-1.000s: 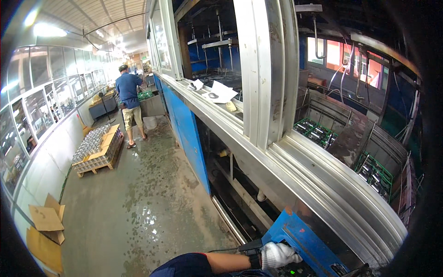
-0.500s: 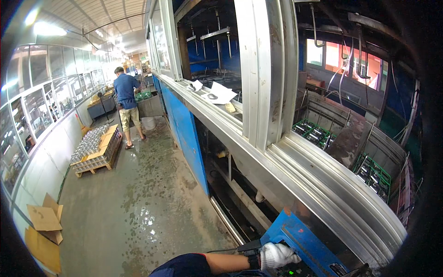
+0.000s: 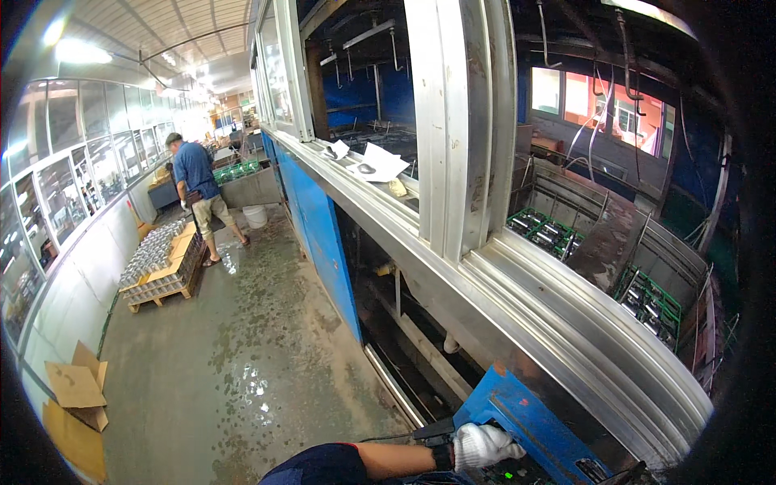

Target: Unload metal pistons from a cleaning machine basket into a transport cart.

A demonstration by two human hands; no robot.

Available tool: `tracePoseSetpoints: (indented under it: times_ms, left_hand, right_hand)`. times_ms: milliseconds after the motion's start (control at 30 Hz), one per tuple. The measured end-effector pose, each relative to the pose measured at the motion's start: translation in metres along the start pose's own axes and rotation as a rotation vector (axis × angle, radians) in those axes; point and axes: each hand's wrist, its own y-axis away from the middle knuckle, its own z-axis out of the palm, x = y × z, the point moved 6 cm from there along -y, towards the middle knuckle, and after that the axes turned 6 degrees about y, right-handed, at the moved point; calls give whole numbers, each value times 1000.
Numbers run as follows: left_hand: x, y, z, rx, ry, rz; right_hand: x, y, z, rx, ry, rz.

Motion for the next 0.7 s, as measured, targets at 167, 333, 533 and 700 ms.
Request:
tracePoseSetpoints:
  times_ms: [167, 333, 533, 700]
  left_hand:
    - [4, 0, -1, -125, 60, -99]
    - [-3, -3, 5, -109, 123, -69]
    - [-5, -1, 8, -94, 231, -23]
    - [-1, -2, 3, -176, 188, -100]
  right_hand:
    - [2, 4, 3, -14, 24, 5]
    - [1, 4, 4, -21, 30, 10]
    - [4, 8, 5, -34, 43, 19]
    - [4, 12, 7, -52, 60, 25]
